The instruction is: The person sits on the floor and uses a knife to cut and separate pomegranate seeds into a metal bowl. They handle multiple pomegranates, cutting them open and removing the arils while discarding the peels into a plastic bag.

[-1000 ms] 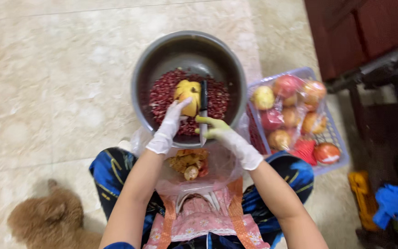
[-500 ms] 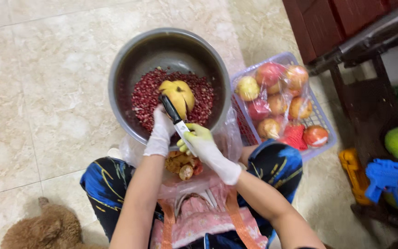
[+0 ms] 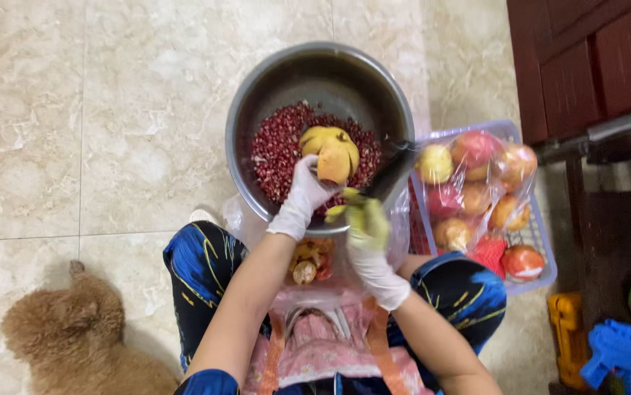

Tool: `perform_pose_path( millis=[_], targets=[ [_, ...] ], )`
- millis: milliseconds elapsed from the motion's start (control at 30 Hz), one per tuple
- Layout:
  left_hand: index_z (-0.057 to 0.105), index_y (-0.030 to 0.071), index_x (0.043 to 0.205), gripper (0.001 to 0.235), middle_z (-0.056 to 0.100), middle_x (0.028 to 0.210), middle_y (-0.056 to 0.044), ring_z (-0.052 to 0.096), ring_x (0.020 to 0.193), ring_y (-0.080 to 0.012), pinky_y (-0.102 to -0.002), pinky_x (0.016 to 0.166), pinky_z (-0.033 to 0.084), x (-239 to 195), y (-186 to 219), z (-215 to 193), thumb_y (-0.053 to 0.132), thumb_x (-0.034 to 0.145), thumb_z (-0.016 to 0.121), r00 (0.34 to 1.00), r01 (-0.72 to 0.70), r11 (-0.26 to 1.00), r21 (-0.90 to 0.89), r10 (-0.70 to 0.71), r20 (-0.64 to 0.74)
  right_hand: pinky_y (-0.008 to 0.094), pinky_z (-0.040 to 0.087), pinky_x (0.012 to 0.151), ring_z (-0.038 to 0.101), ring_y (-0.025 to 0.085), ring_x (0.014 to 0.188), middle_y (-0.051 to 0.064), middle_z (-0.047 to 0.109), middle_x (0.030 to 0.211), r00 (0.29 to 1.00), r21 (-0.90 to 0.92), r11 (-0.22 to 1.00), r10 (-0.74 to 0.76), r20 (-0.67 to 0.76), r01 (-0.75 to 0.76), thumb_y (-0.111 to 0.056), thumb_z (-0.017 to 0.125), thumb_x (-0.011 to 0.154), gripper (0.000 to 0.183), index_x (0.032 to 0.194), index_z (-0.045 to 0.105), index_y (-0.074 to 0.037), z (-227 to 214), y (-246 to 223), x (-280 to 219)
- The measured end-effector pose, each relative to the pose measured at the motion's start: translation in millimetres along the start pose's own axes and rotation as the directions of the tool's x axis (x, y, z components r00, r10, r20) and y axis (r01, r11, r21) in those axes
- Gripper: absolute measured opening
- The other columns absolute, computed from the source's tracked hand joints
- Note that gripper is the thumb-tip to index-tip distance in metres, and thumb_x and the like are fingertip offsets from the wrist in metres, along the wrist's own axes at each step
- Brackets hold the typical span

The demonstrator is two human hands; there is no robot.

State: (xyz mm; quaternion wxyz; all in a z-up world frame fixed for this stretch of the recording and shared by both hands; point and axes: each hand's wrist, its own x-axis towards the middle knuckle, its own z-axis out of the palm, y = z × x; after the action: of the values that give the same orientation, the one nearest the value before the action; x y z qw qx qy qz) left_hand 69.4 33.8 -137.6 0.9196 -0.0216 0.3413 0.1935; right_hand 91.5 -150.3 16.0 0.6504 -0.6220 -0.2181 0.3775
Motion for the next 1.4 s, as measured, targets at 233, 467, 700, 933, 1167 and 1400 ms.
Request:
perform_pose_path(
  millis=[233,467,700,933,1167,1400],
  targets=[
    [0.063,0.009,0.129,0.048,0.068,0.126,-0.015,0.063,0.116,-0.0384,-0.06,0.098,0.05,-6.9,-1.6,4.6,0.033,0.088,0.052,0.999,0.031,0.991,-0.131,-0.029,0.015,0.03,0.056,0.06,0.067,0.02,0.065,0.014,0.073,0.084,0.988,-0.093,0.984,-0.154,-0.022,0.151,-0.015,0.054,0.109,0.027,0.129,0.058,0.003,-6.5,-0.4,-12.5],
    [0.065,0.002,0.117,0.037,0.069,0.118,-0.015,0.067,0.111,-0.0329,-0.062,0.095,0.054,-0.9,-7.7,-3.9,0.024,0.089,0.052,0.994,-0.078,0.995,-0.059,0.082,0.066,0.028,0.05,0.046,0.063,0.018,0.05,0.015,0.072,0.075,0.975,0.003,0.977,0.214,-0.052,-0.214,-0.017,0.056,0.103,0.028,0.124,0.062,0.0,-17.0,6.7,1.3],
    [0.067,0.005,0.118,0.037,0.069,0.116,-0.016,0.062,0.112,-0.0345,-0.057,0.092,0.054,-6.8,-12.2,8.6,0.028,0.095,0.05,0.997,-0.048,0.983,-0.176,0.057,0.051,0.031,0.053,0.048,0.066,0.02,0.055,0.015,0.072,0.076,0.925,0.052,0.925,0.379,-0.037,-0.377,-0.017,0.057,0.103,0.028,0.12,0.062,0.004,-1.6,15.3,11.0],
    [0.059,-0.001,0.131,0.038,0.062,0.131,-0.02,0.058,0.12,-0.0345,-0.057,0.1,0.05,5.8,-14.2,-7.0,0.02,0.1,0.052,0.966,-0.21,0.976,0.054,0.199,0.166,0.032,0.055,0.053,0.068,0.021,0.063,0.014,0.071,0.09,0.954,0.03,0.955,0.295,-0.058,-0.294,-0.018,0.056,0.105,0.029,0.122,0.058,0.007,4.3,8.1,1.5],
    [0.064,0.003,0.122,0.031,0.065,0.124,-0.015,0.061,0.118,-0.0311,-0.057,0.099,0.051,7.3,-18.4,-23.6,0.019,0.098,0.051,0.966,-0.134,0.991,0.027,0.124,0.229,0.028,0.06,0.069,0.07,0.015,0.072,0.01,0.073,0.087,0.966,-0.122,0.965,-0.243,-0.082,0.232,-0.016,0.053,0.11,0.028,0.131,0.059,0.002,-9.8,-1.2,-20.9],
    [0.066,0.009,0.121,0.039,0.067,0.123,-0.013,0.063,0.115,-0.0319,-0.057,0.094,0.052,-18.8,-21.7,-10.5,0.03,0.091,0.052,0.996,0.027,0.989,-0.147,-0.014,0.088,0.03,0.055,0.053,0.065,0.017,0.059,0.011,0.069,0.075,0.989,0.004,0.999,0.055,-0.137,-0.055,-0.017,0.057,0.105,0.026,0.121,0.062,0.002,-13.2,-1.8,-24.9]
  ],
)
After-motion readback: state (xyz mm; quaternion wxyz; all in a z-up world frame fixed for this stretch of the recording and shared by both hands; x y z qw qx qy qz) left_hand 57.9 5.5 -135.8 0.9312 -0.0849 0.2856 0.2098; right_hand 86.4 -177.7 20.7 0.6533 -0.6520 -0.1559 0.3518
